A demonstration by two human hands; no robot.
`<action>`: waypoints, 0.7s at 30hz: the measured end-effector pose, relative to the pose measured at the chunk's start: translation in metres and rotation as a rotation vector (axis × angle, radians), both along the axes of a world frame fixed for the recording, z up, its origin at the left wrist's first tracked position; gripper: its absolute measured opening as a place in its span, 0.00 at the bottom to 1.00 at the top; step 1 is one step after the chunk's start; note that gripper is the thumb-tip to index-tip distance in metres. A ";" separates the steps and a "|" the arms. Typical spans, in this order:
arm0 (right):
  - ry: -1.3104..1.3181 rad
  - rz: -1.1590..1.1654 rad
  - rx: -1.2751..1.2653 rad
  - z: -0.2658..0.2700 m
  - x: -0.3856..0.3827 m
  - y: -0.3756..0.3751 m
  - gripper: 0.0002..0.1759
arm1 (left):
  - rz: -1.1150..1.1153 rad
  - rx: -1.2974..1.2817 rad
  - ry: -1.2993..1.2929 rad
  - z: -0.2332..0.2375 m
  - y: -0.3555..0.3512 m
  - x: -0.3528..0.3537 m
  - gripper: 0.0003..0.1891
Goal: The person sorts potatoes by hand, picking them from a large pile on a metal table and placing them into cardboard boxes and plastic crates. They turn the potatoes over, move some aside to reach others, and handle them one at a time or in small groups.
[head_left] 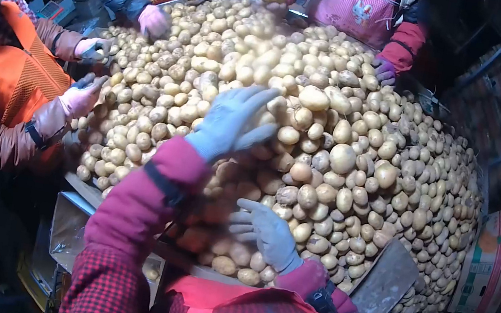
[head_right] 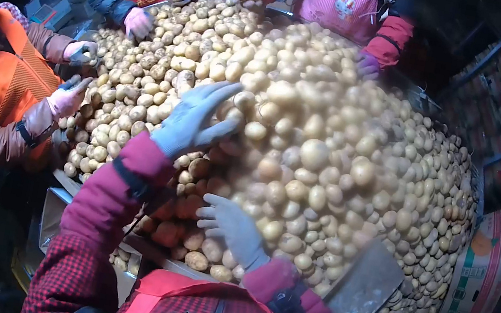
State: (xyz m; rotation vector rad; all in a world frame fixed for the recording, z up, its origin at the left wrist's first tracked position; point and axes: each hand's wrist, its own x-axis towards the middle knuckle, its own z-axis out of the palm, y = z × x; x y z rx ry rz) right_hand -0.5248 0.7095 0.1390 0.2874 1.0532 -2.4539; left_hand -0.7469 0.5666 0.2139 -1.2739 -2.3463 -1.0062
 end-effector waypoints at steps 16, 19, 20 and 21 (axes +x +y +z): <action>-0.094 -0.025 -0.093 0.002 -0.002 0.004 0.32 | 0.077 -0.396 -0.006 -0.034 -0.113 0.058 0.22; -0.088 -0.030 -0.154 0.000 -0.002 0.004 0.32 | 0.124 -0.251 0.163 -0.028 -0.101 0.040 0.23; -0.069 -0.028 -0.169 0.001 -0.001 0.003 0.32 | 0.136 -0.191 0.195 -0.022 -0.089 0.031 0.24; -0.049 -0.027 -0.181 0.003 -0.001 0.002 0.33 | 0.074 -0.182 0.140 -0.013 -0.071 0.022 0.26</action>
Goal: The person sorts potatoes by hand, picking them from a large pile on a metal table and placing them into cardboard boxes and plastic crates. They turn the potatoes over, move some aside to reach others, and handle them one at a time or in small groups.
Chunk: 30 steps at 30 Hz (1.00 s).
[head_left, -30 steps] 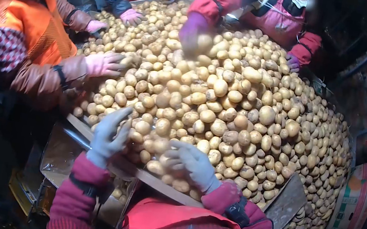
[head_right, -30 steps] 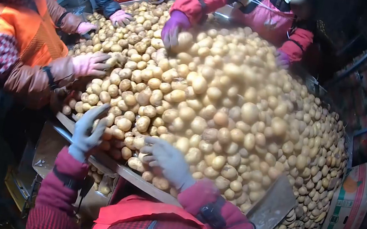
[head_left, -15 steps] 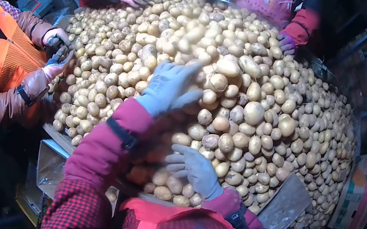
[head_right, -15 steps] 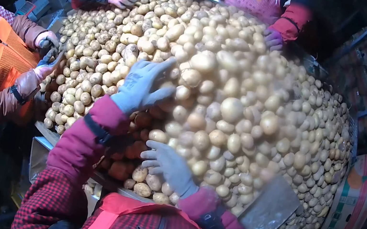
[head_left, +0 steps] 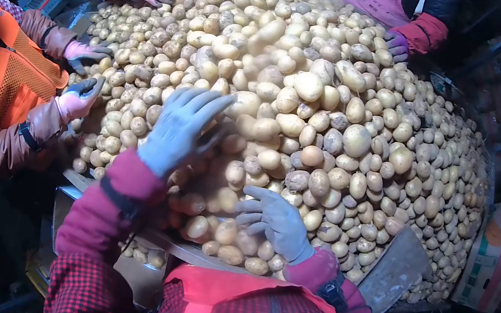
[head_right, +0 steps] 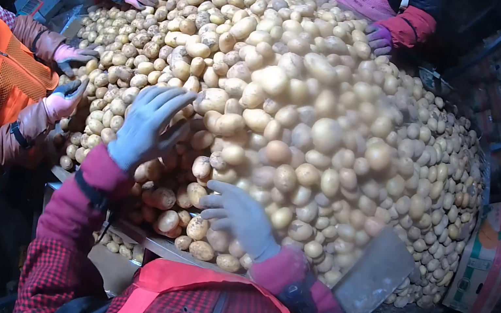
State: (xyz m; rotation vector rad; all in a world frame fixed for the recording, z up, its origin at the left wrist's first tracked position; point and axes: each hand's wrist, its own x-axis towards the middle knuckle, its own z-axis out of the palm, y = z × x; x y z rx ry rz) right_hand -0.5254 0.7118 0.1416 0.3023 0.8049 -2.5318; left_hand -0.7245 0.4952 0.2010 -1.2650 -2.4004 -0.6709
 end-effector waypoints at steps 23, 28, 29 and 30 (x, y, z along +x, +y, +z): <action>0.140 0.040 0.281 0.008 0.005 -0.003 0.28 | -0.025 0.052 -0.604 -0.028 0.005 0.035 0.33; 0.032 -0.065 0.014 0.022 0.010 -0.020 0.26 | -0.228 0.160 -0.590 0.003 0.001 0.082 0.35; -0.041 -0.091 0.052 0.033 0.007 -0.026 0.24 | -0.346 0.096 -0.542 0.007 0.002 0.087 0.35; -0.114 -0.117 0.089 0.044 0.003 -0.033 0.21 | -0.393 0.110 -0.479 0.009 0.004 0.086 0.35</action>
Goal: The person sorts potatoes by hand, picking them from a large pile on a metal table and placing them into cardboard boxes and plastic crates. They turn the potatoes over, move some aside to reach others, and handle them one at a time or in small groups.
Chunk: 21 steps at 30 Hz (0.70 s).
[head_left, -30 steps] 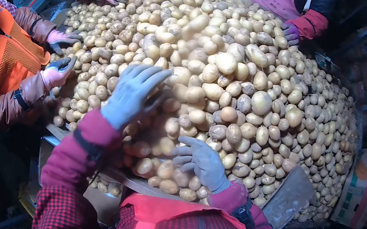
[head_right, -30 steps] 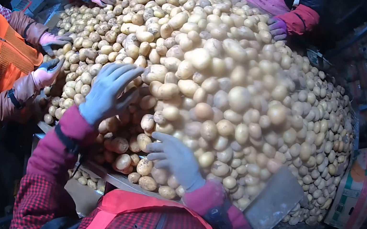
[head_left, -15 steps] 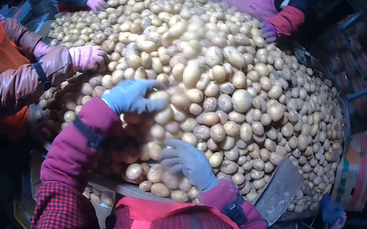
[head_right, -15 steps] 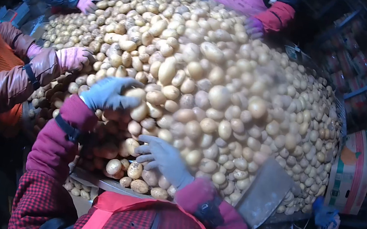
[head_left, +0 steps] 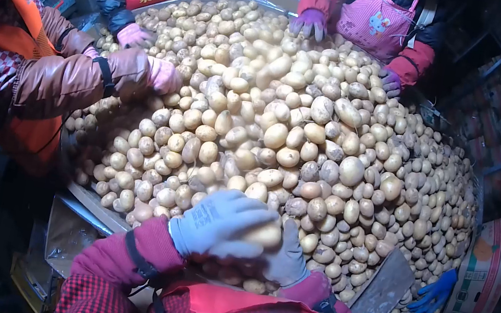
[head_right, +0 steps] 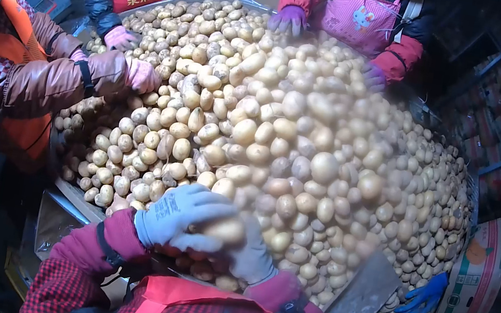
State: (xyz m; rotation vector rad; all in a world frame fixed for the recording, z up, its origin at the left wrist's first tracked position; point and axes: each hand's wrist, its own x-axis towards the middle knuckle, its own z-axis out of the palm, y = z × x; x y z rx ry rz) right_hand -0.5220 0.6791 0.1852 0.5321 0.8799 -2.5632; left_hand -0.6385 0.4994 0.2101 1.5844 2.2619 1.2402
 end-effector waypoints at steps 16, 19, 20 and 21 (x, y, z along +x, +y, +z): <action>0.091 0.070 0.108 -0.028 0.016 0.027 0.37 | 0.578 0.002 -0.383 -0.096 0.005 -0.272 0.33; 0.221 0.054 -0.014 -0.029 0.017 0.026 0.35 | 0.628 -0.190 -0.288 -0.086 -0.001 -0.257 0.39; 0.186 0.069 0.107 -0.029 0.018 0.023 0.40 | 0.629 -0.256 -0.221 -0.081 0.000 -0.254 0.41; 0.189 0.081 0.147 -0.029 0.018 0.023 0.40 | 0.609 -0.238 -0.220 -0.074 0.001 -0.246 0.41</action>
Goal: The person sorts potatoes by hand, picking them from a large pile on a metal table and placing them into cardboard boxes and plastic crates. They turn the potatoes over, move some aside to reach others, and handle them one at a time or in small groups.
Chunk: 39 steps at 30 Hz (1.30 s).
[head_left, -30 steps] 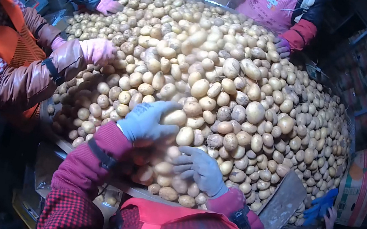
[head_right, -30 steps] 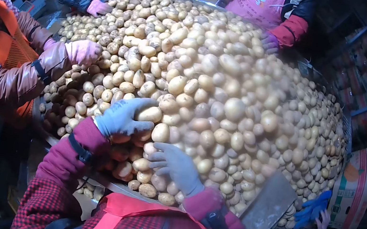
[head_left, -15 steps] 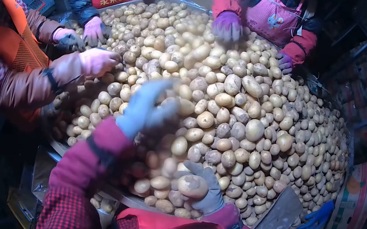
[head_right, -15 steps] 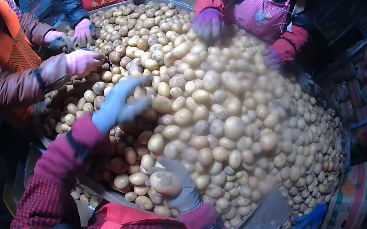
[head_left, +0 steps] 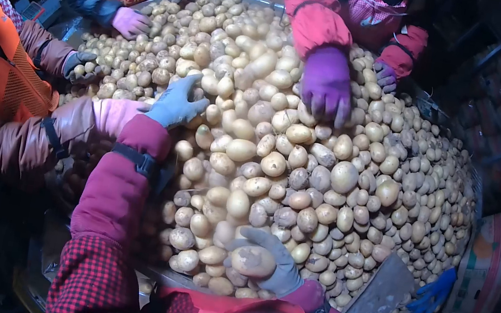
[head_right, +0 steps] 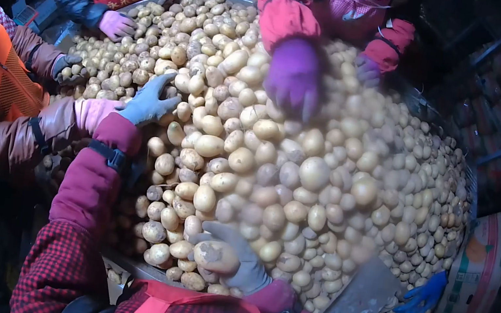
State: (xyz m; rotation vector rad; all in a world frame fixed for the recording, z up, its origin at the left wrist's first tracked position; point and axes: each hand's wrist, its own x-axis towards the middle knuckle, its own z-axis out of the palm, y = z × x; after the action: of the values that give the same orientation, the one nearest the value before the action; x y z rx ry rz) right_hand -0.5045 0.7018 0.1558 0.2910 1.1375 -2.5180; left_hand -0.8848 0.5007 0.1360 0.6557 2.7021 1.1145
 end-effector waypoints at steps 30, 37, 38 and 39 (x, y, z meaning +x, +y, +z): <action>-0.115 0.111 -0.188 0.048 -0.002 -0.031 0.25 | -0.568 0.136 0.348 0.062 -0.007 0.267 0.29; -0.110 -0.006 -0.025 0.038 0.003 -0.032 0.19 | -0.677 -0.092 0.434 0.076 0.003 0.253 0.42; -0.117 -0.002 -0.065 0.042 0.002 -0.030 0.19 | -0.669 -0.073 0.467 0.079 0.005 0.255 0.42; -0.121 -0.003 -0.098 0.045 0.003 -0.029 0.20 | -0.598 0.006 0.365 0.071 0.008 0.256 0.41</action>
State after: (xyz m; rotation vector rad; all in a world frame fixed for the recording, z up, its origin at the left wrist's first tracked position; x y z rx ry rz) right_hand -0.5018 0.6728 0.2005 0.4126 0.9646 -2.5121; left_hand -0.6284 0.5092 0.2074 1.6638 2.4669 0.9040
